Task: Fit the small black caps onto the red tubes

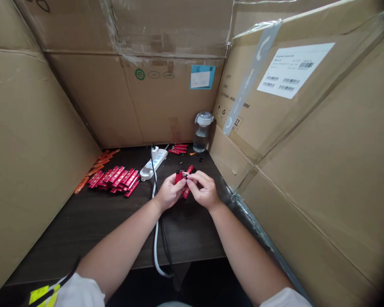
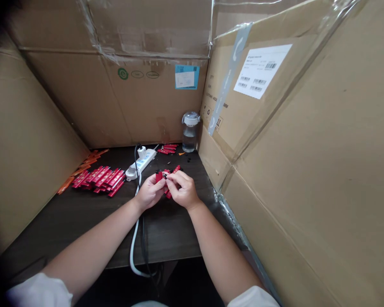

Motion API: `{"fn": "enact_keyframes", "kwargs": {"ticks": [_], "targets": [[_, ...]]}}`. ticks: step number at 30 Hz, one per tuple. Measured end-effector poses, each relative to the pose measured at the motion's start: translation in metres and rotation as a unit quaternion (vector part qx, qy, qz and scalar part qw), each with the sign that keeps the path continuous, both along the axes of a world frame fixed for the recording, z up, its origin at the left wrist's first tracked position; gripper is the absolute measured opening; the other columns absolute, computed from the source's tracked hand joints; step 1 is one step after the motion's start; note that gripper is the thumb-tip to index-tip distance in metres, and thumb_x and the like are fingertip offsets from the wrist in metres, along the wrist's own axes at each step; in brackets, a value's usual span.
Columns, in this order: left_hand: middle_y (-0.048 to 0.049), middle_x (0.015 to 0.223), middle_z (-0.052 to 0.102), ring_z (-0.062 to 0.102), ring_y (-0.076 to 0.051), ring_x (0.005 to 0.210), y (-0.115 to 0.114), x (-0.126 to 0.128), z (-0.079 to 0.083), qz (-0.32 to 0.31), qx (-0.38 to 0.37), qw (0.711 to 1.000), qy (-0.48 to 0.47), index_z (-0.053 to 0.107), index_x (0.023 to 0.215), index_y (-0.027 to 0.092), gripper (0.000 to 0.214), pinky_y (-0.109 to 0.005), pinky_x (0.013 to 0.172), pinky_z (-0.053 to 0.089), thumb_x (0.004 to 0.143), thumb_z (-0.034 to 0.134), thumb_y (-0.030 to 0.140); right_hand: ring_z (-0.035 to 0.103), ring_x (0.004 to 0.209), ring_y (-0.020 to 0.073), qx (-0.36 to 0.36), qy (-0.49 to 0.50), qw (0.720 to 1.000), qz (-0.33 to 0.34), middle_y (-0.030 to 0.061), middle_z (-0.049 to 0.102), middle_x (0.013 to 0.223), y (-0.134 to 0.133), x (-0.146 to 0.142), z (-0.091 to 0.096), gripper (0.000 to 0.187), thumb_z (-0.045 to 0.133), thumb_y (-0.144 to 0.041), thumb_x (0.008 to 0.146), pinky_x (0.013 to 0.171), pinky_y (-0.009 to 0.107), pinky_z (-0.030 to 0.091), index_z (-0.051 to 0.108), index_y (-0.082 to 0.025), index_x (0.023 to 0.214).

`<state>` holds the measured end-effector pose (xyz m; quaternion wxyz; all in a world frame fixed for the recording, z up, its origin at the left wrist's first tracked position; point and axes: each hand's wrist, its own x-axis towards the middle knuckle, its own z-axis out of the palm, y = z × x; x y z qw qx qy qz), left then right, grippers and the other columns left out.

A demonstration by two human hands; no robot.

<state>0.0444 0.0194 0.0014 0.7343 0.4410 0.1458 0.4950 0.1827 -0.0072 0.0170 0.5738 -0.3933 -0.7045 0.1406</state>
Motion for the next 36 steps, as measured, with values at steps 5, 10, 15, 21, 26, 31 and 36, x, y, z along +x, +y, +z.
{"fn": "enact_keyframes", "kwargs": {"ticks": [5,10,15,21,26,31,36], "targets": [[-0.0033,0.082,0.065,0.063,-0.014,0.075,0.000,0.000,-0.001,0.009,0.000,1.000,0.008,0.063,0.095,0.016,0.025,-0.028,0.070,0.049,0.075,0.070,0.028,0.052,0.063,0.0142,0.013,0.004,1.000,0.011,0.0050,0.060,0.075,0.001,0.001,-0.003,0.017,0.059,-0.020,0.080,0.063,0.029,0.047,0.070,-0.022,0.094],[-0.0010,0.073,0.062,0.058,-0.010,0.063,0.002,-0.001,-0.002,0.017,0.007,1.000,0.023,0.062,0.094,0.015,0.023,-0.022,0.059,0.046,0.076,0.068,0.027,0.052,0.062,0.0142,0.014,0.012,1.000,0.021,0.0038,0.059,0.072,0.001,0.002,-0.002,0.019,0.059,-0.020,0.080,0.063,0.029,0.047,0.070,-0.022,0.095],[0.0003,0.066,0.059,0.054,-0.008,0.055,0.001,0.000,0.002,0.044,0.015,0.996,0.081,0.060,0.090,0.013,0.026,-0.019,0.051,0.043,0.075,0.068,0.032,0.051,0.059,0.0130,-0.036,0.045,0.998,0.008,0.0020,0.056,0.068,0.004,0.000,-0.005,0.012,0.061,-0.025,0.079,0.059,0.027,0.046,0.068,-0.020,0.087],[0.0021,0.054,0.054,0.046,-0.007,0.040,0.001,-0.001,0.009,0.087,0.018,0.977,0.192,0.058,0.086,0.013,0.028,-0.016,0.034,0.032,0.076,0.065,0.038,0.048,0.040,0.0089,-0.192,0.196,0.960,0.047,-0.0014,0.058,0.060,0.014,-0.007,-0.019,0.018,0.063,-0.033,0.076,0.040,0.022,0.041,0.061,-0.017,0.086],[0.0002,0.050,0.054,0.047,-0.008,0.037,0.010,-0.002,0.022,0.109,0.007,0.941,0.319,0.058,0.073,0.012,0.020,-0.015,0.031,0.028,0.074,0.065,0.031,0.043,0.033,0.0072,-0.294,0.323,0.896,0.079,-0.0054,0.053,0.049,0.026,-0.011,-0.027,0.022,0.070,-0.030,0.064,0.033,0.021,0.037,0.058,-0.016,0.075],[0.0003,0.039,0.051,0.041,-0.010,0.028,0.027,0.008,0.041,0.103,0.063,0.847,0.518,0.060,0.063,0.014,0.009,-0.019,0.032,0.025,0.071,0.061,0.018,0.038,0.033,0.0054,-0.420,0.460,0.779,0.072,-0.0061,0.048,0.042,0.033,-0.011,-0.025,0.016,0.070,-0.014,0.060,0.032,0.019,0.035,0.057,-0.013,0.069],[0.0029,0.027,0.040,0.033,-0.008,0.024,0.052,0.028,0.052,0.080,0.090,0.822,0.557,0.052,0.040,0.015,0.022,-0.021,0.035,0.023,0.052,0.067,0.006,0.035,0.035,0.0036,-0.444,0.519,0.729,0.049,-0.0073,0.044,0.044,0.036,-0.001,-0.021,0.014,0.062,-0.004,0.064,0.033,0.016,0.031,0.053,-0.014,0.066]]}}
